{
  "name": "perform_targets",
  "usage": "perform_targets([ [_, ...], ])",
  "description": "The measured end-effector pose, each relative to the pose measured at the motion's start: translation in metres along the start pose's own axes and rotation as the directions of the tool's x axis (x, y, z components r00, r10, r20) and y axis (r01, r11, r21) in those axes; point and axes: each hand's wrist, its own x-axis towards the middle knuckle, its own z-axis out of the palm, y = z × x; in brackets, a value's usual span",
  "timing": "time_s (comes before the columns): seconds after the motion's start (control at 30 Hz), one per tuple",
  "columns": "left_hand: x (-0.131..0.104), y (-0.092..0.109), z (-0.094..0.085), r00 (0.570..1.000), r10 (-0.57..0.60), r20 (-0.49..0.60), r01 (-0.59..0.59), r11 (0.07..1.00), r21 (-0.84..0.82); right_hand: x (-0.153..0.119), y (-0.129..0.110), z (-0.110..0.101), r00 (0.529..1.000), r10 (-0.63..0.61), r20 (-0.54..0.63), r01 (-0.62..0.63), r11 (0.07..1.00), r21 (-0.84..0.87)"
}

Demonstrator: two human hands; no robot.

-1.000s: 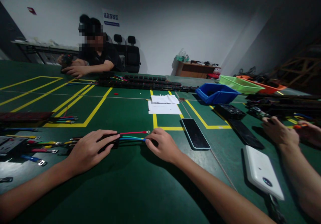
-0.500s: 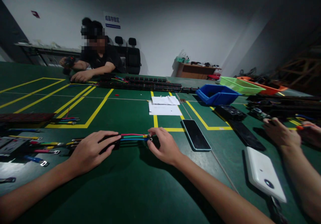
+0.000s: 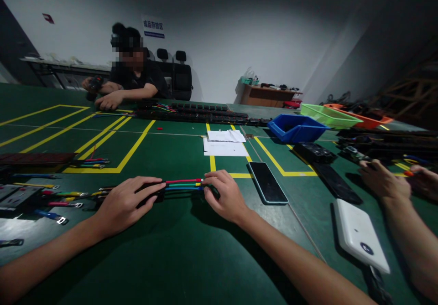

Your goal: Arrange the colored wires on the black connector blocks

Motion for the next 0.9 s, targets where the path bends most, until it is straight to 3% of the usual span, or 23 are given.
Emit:
perform_targets([
  [0.13, 0.001, 0.0013, -0.0009, 1.0, 0.003, -0.006, -0.003, 1.0, 0.006, 0.0008, -0.0003, 0.0011, 0.997, 0.007, 0.073, -0.003, 0.998, -0.056],
  [0.37, 0.0003, -0.0002, 0.0012, 1.0, 0.004, -0.011, -0.004, 1.0, 0.014, -0.0024, 0.0014, 0.0022, 0.999, 0.038, -0.003, -0.038, 0.999, -0.004],
  [0.57, -0.0006, -0.0009, 0.002, 1.0, 0.0, -0.005, 0.0, 1.0, 0.013, -0.0036, 0.0032, 0.0037, 0.986, 0.119, 0.114, -0.122, 0.992, 0.017],
  [0.9, 0.0005, 0.0019, -0.0002, 1.0, 0.008, -0.013, -0.008, 1.0, 0.004, 0.0011, 0.0015, 0.0015, 0.995, -0.026, 0.096, 0.029, 0.999, -0.034],
])
